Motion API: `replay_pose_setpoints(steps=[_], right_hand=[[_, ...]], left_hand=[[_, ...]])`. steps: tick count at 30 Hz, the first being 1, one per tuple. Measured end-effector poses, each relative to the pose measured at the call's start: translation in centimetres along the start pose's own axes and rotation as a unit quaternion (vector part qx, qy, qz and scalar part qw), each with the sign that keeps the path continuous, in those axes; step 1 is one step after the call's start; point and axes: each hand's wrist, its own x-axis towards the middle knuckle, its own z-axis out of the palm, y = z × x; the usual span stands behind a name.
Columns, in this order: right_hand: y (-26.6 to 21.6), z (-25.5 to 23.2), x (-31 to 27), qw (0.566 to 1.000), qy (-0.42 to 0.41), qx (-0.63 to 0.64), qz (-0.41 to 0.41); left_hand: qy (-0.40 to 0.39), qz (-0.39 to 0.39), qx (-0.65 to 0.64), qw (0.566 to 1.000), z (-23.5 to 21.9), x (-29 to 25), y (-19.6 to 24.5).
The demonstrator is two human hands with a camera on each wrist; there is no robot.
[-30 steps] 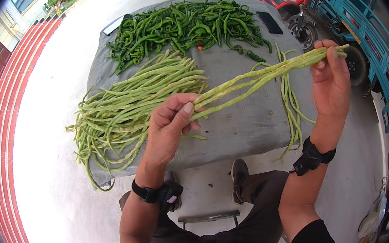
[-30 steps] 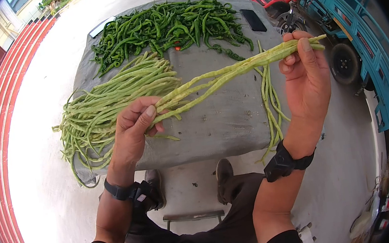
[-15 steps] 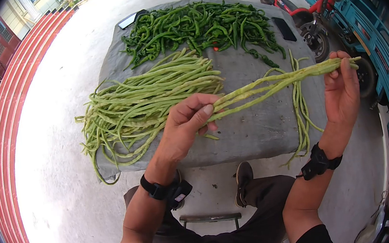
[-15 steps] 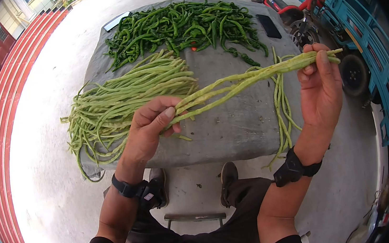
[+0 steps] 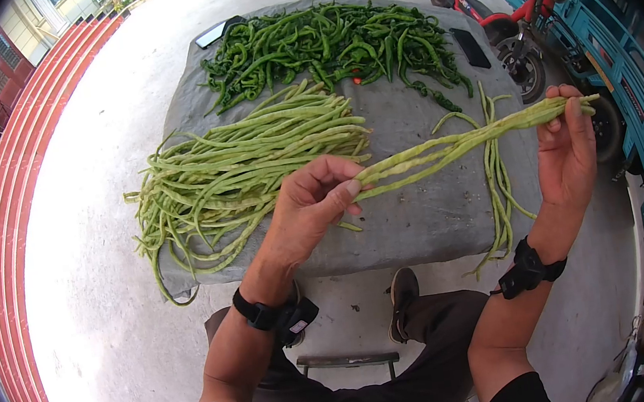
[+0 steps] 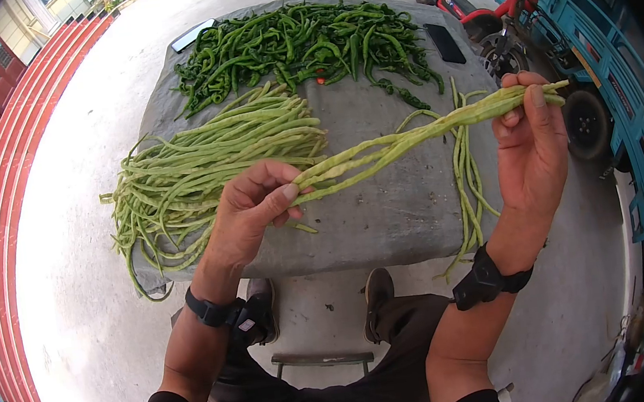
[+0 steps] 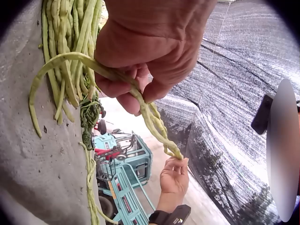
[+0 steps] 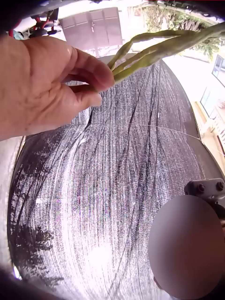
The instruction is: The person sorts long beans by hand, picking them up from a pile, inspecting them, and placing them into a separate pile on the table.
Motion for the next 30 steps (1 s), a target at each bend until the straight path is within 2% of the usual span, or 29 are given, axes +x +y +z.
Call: replay_pose_setpoints(steps=[8, 11, 30], right_hand=[[-0.08, 0.29, -0.11, 1.0, -0.006, -0.006, -0.002], [-0.1, 0.38, -0.13, 1.0, -0.009, -0.007, -0.003], [-0.3, 0.38, -0.2, 1.0, -0.013, 0.0, -0.004]], left_hand=[[0.009, -0.01, 0.031, 0.999, 0.21, -0.08, 0.03], [0.002, 0.017, 0.037, 0.999, 0.17, 0.01, -0.63], [-0.006, 0.034, 0.019, 0.999, 0.47, -0.19, 0.06]])
